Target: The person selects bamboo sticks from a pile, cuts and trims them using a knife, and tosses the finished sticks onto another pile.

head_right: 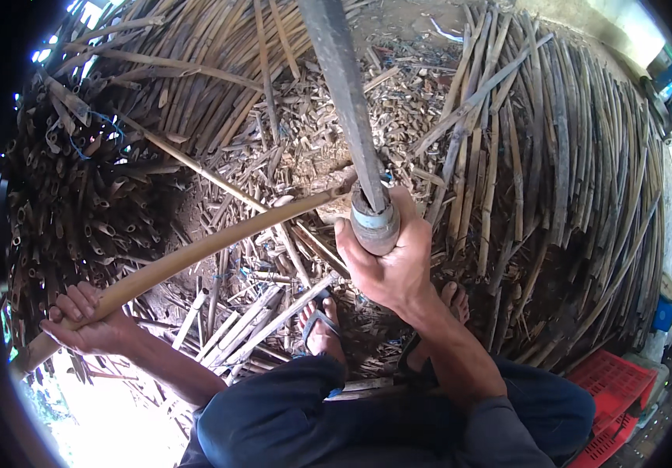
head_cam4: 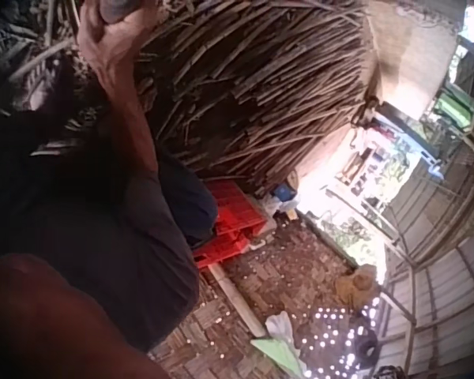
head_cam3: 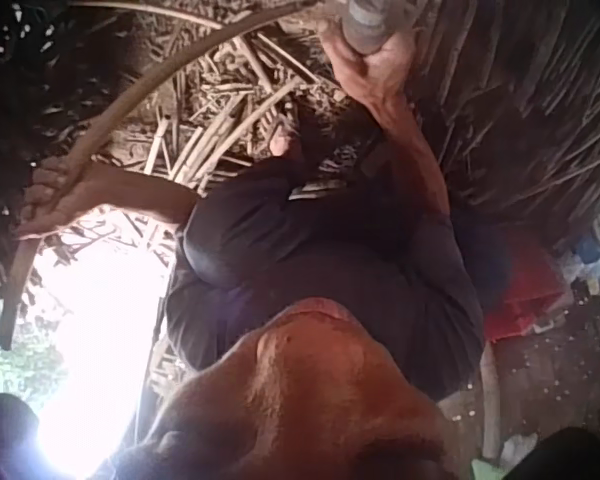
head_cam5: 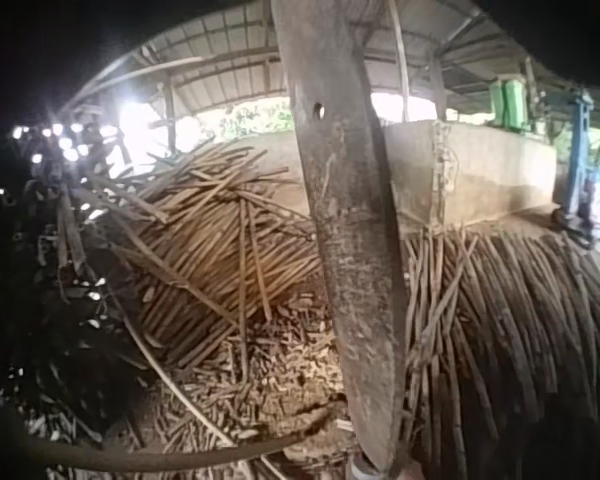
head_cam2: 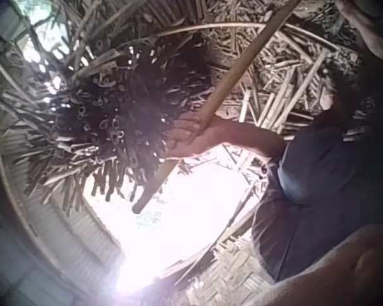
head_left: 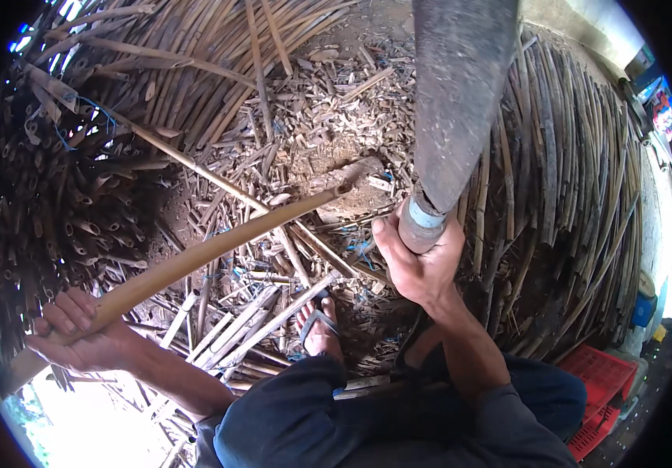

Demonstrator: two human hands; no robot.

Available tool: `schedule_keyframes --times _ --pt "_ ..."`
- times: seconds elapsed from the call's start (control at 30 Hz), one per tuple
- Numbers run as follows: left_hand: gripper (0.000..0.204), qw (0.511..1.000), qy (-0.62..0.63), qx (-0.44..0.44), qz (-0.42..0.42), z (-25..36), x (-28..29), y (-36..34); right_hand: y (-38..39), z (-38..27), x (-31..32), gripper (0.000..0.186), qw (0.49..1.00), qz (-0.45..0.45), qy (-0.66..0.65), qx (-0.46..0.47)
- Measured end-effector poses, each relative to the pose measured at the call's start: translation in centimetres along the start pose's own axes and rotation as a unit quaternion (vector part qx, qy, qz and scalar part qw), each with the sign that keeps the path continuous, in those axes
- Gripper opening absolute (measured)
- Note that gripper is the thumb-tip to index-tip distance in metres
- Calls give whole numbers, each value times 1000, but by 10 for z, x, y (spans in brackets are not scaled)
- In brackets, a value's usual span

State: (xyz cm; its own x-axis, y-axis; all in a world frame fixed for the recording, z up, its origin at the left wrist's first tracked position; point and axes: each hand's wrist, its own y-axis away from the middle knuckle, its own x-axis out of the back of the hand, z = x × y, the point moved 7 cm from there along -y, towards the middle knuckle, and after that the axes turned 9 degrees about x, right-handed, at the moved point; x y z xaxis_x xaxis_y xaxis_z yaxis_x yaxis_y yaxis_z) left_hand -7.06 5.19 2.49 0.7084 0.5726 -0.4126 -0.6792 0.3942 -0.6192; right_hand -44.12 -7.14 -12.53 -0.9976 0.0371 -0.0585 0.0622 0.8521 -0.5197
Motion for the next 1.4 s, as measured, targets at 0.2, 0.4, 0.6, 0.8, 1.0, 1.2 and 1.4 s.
schedule_keyframes --times 0.2,0.4,0.6,0.8,1.0,1.2,1.4 --pt "37 1000 22 8 -7 -5 12 1 69 103 -4 23 995 -7 59 -76" --pt "36 999 31 2 8 -3 16 3 153 179 14 31 868 -191 294 -351" --pt "34 999 6 13 36 -8 23 3 49 96 5 16 981 -68 3 -180" --pt "33 1000 23 17 6 -10 21 -4 78 107 -2 21 994 -32 38 -97" --pt "35 1000 26 -4 -4 -9 19 -3 148 178 12 31 900 -193 251 -301" --pt "37 1000 9 16 20 -17 30 -5 57 109 10 22 976 -103 76 -178" --pt "38 1000 6 19 16 -19 31 -11 96 122 2 33 972 -50 187 -131"
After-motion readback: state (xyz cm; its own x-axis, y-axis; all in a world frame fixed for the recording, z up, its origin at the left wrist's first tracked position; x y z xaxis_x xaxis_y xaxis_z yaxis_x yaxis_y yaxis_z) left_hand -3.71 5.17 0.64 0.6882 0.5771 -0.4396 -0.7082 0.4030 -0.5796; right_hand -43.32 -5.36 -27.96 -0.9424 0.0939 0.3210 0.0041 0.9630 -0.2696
